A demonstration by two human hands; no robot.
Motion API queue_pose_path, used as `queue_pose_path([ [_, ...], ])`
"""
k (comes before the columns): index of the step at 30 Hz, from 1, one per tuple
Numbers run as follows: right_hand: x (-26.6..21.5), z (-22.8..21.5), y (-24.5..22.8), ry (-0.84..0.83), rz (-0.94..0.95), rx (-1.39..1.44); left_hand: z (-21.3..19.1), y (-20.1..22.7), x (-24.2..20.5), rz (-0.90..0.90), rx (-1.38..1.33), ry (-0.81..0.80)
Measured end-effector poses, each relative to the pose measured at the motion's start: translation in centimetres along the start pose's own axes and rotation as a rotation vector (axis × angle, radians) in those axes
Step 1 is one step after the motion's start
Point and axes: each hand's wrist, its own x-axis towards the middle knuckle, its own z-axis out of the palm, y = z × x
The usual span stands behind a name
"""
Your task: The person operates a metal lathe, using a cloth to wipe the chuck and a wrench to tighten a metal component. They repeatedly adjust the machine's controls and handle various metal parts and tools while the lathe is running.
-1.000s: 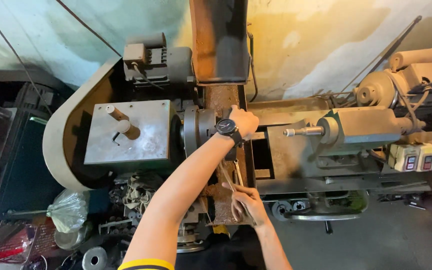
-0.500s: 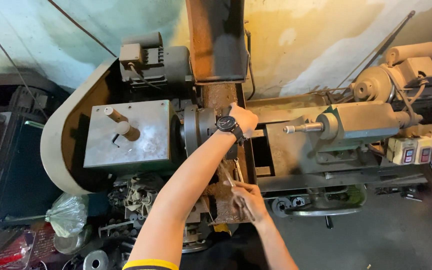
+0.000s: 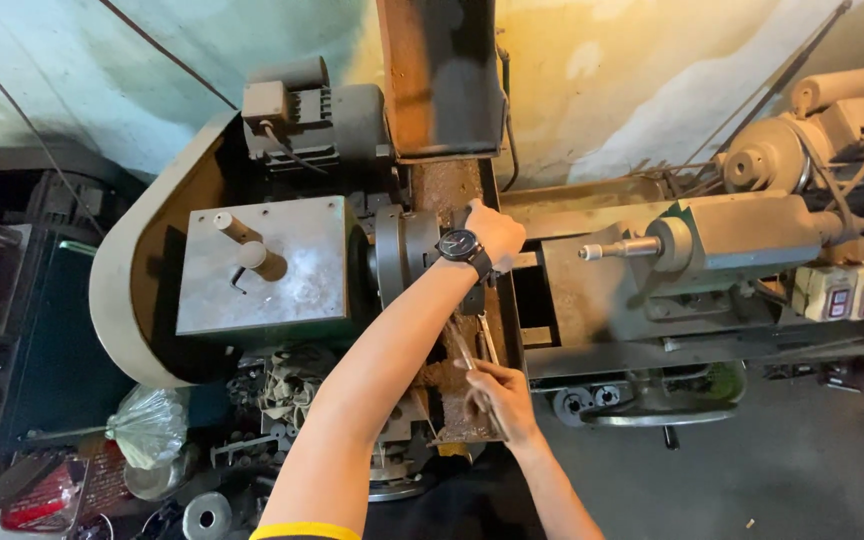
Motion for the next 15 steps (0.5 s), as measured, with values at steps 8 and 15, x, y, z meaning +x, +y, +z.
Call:
queue_pose_path([
  [8,0.5,0.9,0.4,-0.056,-0.081,0.056,-0.4,0.4,-0.2,-0.017,-0.002,-0.018],
  [15,0.3,1.1,0.7,-0.007,-0.136,0.009,-0.5,0.3,-0.5,-0.009,0.007,-0.006],
])
